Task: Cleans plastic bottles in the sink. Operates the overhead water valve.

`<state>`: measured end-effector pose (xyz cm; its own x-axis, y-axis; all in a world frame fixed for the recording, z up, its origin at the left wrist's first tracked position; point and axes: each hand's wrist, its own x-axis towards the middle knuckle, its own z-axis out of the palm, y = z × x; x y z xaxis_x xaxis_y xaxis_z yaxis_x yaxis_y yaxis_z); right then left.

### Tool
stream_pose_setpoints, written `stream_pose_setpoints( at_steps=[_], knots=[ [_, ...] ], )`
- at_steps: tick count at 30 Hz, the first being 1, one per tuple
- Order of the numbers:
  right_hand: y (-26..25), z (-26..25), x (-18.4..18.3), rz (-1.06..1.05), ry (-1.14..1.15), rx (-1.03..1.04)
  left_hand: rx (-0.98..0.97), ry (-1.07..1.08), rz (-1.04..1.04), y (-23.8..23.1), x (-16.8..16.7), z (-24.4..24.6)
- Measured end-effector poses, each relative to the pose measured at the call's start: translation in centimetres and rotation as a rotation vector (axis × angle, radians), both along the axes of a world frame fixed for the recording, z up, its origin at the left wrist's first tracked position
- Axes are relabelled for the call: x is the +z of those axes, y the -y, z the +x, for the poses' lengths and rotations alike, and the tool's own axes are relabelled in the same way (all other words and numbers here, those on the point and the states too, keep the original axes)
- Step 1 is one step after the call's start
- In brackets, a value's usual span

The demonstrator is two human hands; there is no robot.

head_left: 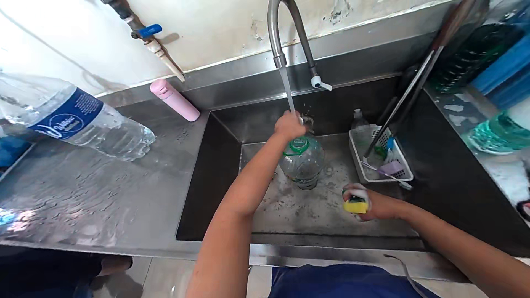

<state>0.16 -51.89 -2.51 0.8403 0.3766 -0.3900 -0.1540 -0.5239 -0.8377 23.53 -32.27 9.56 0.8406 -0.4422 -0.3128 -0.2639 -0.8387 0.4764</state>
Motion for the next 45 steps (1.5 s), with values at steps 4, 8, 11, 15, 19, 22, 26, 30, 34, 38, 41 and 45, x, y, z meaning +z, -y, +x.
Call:
stream_pose_setpoints(
  at_steps=[4,8,11,15,19,22,26,30,34,38,41,45],
  knots=[
    [-1.6,-0.8,-0.2,-0.025,0.046,-0.149,-0.104,-0.130,-0.180,-0.1,-0.3,1.6],
    [-2.5,-1.1,-0.2,0.025,0.059,-0.326,-0.041,-0.385,-0.501,-1.4,-0.8,2.2],
    [-3.4,-1.4,0.2,0.096,0.062,-0.444,-0.182,-0.307,-0.529,-2.2,-1.6,2.2],
    [-4.0,-1.3,-0.6,0.222,0.121,-0.538,0.050,-0.532,-0.818,-3.0,-1.9,1.7],
    [-5.2,-1.5,0.0,0.495,0.042,-0.652,0.145,-0.187,-0.576,-13.7,-1.9,2.3],
    [-6.9,-0.8,0.8,0.708,-0.022,-0.627,0.248,0.251,-0.111,-28.5,-4.2,3.7],
    [-9.3,0.8,0.9,0.974,-0.045,-0.532,0.515,0.251,0.204,-37.7,-6.0,2.1],
    [-12.6,3.5,3.6,1.163,-0.044,-0.512,-0.033,0.422,-0.270,-22.9,-3.3,-5.7],
    [-13.6,4.4,6.1,1.184,-0.029,-0.581,-0.388,0.493,-0.682,-10.9,-4.2,-11.2],
    [-11.7,2.6,8.4,1.060,0.006,-0.635,-0.486,0.414,-0.774,-10.5,-2.2,-12.9],
    [-11.6,1.3,9.4,0.988,0.034,-0.740,-0.399,0.024,-0.880,-9.8,-1.0,-13.4],
    [-9.8,0.7,11.7,0.472,0.336,-0.737,-0.421,-0.211,-0.818,-8.5,-0.5,-12.9]
  ],
)
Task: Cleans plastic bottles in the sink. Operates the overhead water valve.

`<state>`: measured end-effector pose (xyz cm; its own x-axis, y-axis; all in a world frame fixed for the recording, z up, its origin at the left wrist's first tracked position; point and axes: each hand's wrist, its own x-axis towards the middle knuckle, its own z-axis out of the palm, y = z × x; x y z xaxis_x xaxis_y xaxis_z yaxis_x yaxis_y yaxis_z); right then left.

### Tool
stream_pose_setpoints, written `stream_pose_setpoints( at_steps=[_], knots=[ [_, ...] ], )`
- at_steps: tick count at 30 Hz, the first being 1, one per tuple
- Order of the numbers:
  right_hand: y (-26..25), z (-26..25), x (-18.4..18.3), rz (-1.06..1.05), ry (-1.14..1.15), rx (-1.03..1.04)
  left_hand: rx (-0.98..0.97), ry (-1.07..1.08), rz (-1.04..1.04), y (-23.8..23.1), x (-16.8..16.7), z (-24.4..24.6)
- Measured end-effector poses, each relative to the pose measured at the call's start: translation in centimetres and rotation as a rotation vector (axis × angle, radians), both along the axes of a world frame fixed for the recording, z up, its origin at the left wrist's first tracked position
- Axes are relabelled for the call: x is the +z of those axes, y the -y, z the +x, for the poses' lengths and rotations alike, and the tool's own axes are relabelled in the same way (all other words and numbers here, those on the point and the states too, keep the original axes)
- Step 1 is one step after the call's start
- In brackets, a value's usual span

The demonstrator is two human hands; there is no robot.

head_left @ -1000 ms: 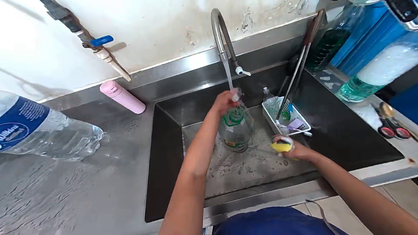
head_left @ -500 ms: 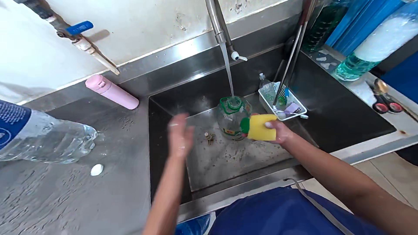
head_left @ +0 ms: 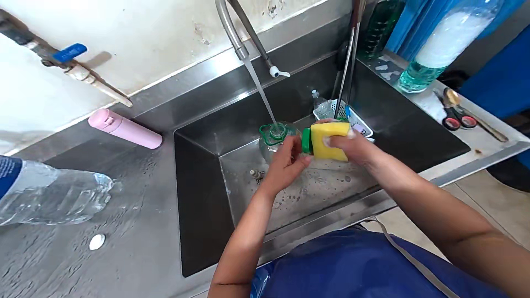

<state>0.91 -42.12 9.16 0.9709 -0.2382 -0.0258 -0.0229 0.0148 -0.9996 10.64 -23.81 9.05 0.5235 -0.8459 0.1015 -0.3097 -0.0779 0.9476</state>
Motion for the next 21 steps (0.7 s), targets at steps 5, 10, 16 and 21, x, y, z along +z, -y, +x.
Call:
stream_pose_setpoints(
  at_steps=[5,10,16,21],
  knots=[
    [-1.7,1.1,0.8,-0.604,0.100,-0.001,0.183,-0.289,0.065,2.7,0.0,-0.8],
    [-0.7,1.4,-0.2,-0.424,0.116,0.157,0.304,-0.789,-0.031,2.3,-1.0,-0.4],
    [-4.3,3.1,-3.6,-0.886,0.676,-0.092,0.395,-0.769,0.058,1.9,0.4,0.1],
    [-5.6,1.9,-2.8,-0.494,0.152,0.048,0.327,0.187,0.310,1.2,-0.1,-0.4]
  ],
)
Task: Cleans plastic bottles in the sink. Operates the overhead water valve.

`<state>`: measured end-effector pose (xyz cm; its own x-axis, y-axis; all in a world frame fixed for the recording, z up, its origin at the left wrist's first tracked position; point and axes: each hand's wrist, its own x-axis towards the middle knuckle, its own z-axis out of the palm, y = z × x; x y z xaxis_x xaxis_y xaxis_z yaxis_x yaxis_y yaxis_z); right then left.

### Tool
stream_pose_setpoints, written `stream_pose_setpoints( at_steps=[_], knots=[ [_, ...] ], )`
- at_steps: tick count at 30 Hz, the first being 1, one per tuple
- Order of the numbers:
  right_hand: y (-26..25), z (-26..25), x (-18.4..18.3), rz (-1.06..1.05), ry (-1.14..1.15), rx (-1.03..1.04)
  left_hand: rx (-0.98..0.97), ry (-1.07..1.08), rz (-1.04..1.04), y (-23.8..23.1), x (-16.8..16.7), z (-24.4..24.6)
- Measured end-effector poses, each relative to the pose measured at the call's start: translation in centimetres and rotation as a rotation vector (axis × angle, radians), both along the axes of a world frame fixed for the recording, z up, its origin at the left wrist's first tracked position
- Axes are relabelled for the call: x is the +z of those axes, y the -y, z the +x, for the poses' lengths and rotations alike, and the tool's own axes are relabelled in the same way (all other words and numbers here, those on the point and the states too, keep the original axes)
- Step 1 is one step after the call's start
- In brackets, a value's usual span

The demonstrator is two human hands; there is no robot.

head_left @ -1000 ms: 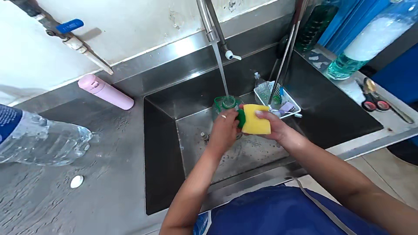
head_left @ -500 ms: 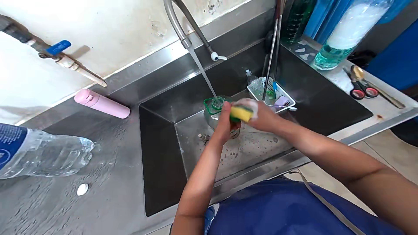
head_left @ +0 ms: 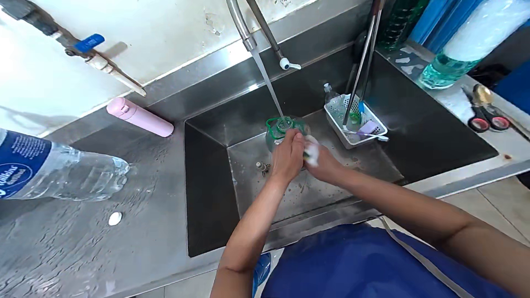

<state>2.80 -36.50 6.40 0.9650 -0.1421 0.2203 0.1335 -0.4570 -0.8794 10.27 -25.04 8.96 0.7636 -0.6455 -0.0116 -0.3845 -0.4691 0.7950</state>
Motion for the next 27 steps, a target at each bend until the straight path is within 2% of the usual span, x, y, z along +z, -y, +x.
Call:
stream_pose_setpoints(
  at_steps=[1,2,3,4,5,6,7,9,11,12,14,17,19,20,23,25,27],
  knots=[
    [0.6,-0.2,0.5,0.249,-0.217,0.052,0.023,0.056,-0.030,0.0,-0.8,0.0],
    [1.7,-0.3,0.6,0.478,-0.354,0.101,0.043,0.003,-0.091,0.0,-1.5,0.3],
    [2.7,-0.5,0.5,0.637,-0.381,0.127,0.072,-0.174,-0.172,0.1,-1.9,1.0],
    [3.3,-0.8,0.8,0.683,-0.307,0.118,0.155,-0.421,-0.292,0.4,-2.1,1.7],
    [3.5,-0.9,1.5,0.589,-0.173,0.086,0.260,-0.687,-0.428,0.8,-2.1,2.5],
    [3.2,-0.6,1.9,0.372,-0.027,0.049,0.313,-0.887,-0.527,1.2,-1.8,2.8],
    [2.8,0.1,1.5,0.142,0.099,0.023,0.308,-0.987,-0.580,1.6,-1.4,2.2],
    [1.9,2.0,-1.1,-0.199,0.349,-0.071,0.309,-1.037,-0.635,3.0,-0.9,-0.1],
    [2.5,3.9,-2.3,-0.247,0.480,-0.189,0.273,-1.063,-0.676,4.4,-0.8,-0.8],
    [3.2,4.5,-2.2,-0.219,0.440,-0.218,0.262,-1.054,-0.668,4.9,-1.2,-0.8],
    [6.0,5.3,-1.7,-0.234,0.155,-0.261,0.282,-1.014,-0.612,5.2,-2.1,-0.3],
    [14.7,8.5,-2.0,-0.455,-0.311,-0.433,0.281,-0.956,-0.569,3.7,-0.9,3.2],
    [17.0,9.9,-0.8,-0.385,-0.414,-0.451,0.386,-0.956,-0.587,3.7,-0.5,7.0],
    [15.7,10.7,-0.1,-0.324,-0.312,-0.392,0.450,-0.962,-0.624,4.5,-0.5,9.0],
    [6.8,14.8,-0.2,-0.148,0.052,-0.033,0.497,-0.898,-0.751,7.0,-0.8,12.1],
    [4.4,17.2,-0.1,-0.086,0.029,0.089,0.499,-0.847,-0.751,7.5,-0.4,11.4],
    [4.6,19.0,0.8,0.053,-0.090,0.003,0.500,-0.812,-0.621,7.3,-0.1,10.5]
  ],
)
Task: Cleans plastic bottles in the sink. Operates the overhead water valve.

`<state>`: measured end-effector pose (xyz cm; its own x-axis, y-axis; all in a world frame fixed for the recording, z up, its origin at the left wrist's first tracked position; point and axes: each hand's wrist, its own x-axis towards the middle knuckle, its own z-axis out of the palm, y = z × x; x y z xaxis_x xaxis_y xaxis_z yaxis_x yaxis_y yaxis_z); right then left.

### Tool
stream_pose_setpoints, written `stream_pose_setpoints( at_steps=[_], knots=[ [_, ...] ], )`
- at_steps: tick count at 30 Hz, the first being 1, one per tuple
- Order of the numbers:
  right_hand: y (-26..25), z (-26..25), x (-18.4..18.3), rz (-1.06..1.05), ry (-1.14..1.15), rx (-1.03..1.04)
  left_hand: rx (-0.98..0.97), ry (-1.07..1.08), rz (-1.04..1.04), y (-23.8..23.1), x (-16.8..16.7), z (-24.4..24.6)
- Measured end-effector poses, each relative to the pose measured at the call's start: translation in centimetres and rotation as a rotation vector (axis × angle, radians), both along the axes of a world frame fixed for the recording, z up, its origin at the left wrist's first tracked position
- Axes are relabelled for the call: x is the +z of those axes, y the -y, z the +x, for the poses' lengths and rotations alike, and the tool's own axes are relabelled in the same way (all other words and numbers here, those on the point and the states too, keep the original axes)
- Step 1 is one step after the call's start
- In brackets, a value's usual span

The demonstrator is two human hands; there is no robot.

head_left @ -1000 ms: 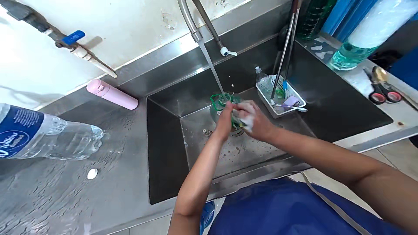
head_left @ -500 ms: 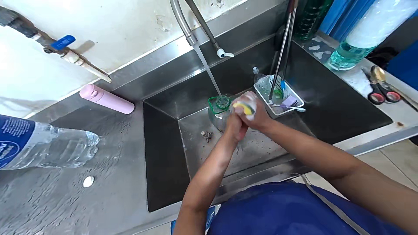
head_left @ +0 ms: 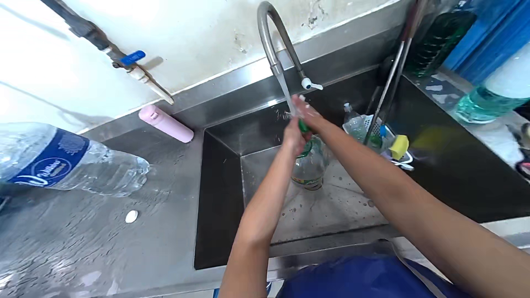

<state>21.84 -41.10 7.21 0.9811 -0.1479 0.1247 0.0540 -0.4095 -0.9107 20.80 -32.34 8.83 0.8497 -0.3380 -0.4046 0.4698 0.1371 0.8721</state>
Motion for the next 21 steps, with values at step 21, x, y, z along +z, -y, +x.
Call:
stream_pose_setpoints(
  at_steps=[21],
  knots=[
    [-3.8,-3.3,-1.8,1.425,-0.033,-0.315,-0.618,0.854,0.862,-0.5,4.9,4.0]
  ],
)
